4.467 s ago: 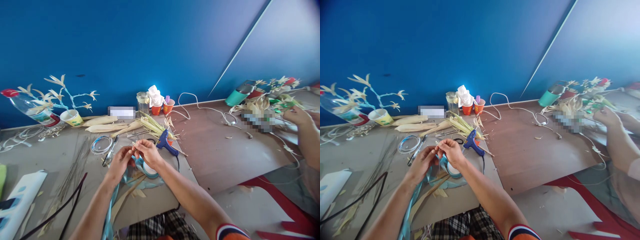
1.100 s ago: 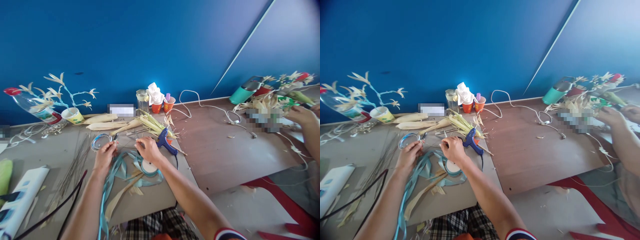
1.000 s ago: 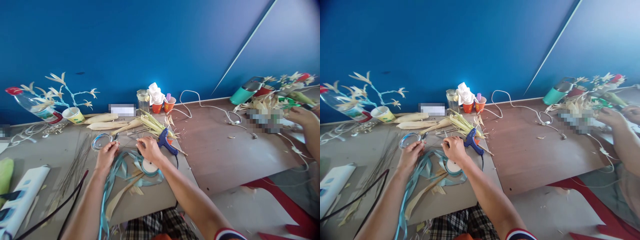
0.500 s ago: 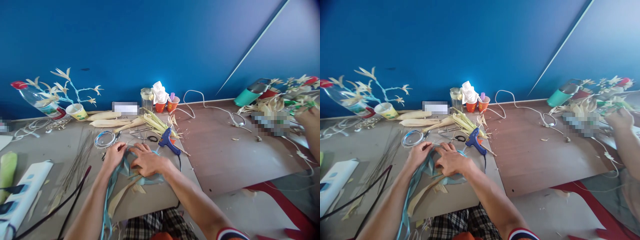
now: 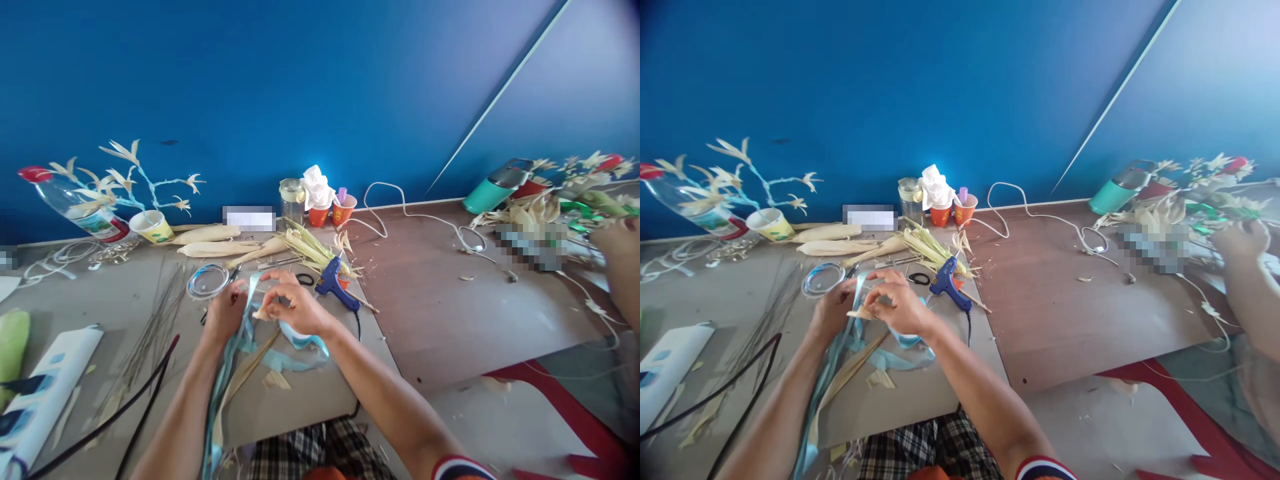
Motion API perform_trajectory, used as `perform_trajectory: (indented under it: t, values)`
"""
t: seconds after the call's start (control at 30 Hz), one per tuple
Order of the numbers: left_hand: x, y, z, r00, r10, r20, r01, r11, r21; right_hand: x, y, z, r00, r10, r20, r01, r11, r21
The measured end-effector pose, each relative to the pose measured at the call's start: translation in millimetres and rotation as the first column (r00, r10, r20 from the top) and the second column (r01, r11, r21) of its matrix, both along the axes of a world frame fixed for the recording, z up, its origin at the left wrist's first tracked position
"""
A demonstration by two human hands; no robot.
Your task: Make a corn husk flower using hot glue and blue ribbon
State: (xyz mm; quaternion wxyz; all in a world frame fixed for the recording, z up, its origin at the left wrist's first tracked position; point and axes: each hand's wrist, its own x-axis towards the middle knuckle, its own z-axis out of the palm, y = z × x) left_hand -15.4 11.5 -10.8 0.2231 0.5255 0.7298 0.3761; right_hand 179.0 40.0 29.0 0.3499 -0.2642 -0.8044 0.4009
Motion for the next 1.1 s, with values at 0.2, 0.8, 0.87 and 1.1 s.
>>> perform_trajectory:
  t: [0.2,0.8,0.87,1.1]
  values:
    - [-6.0,2.0,-8.3,0.994,-0.028,-0.107,0.030,0.999,0.017,-3.7,9.6,-15.1,0.938,-0.337,-0.083,0.319,0.931,-0.177]
    - [35.4,-11.3,23.1,0.728,-0.211,0.652,0.180,0.977,0.115,-16.8,4.3,-27.0,0.899,-0.357,-0.254,0.216,0.865,-0.453]
    - [37.7,-10.8,21.0,0.731,-0.193,0.655,0.155,0.981,0.116,-17.6,4.2,-26.5,0.872,-0.369,-0.322,0.182,0.854,-0.487]
    - [36.1,-10.1,25.3,0.763,-0.136,0.631,0.051,0.987,0.150,-7.0,10.1,-12.9,0.840,-0.387,-0.382,0.073,0.776,-0.626]
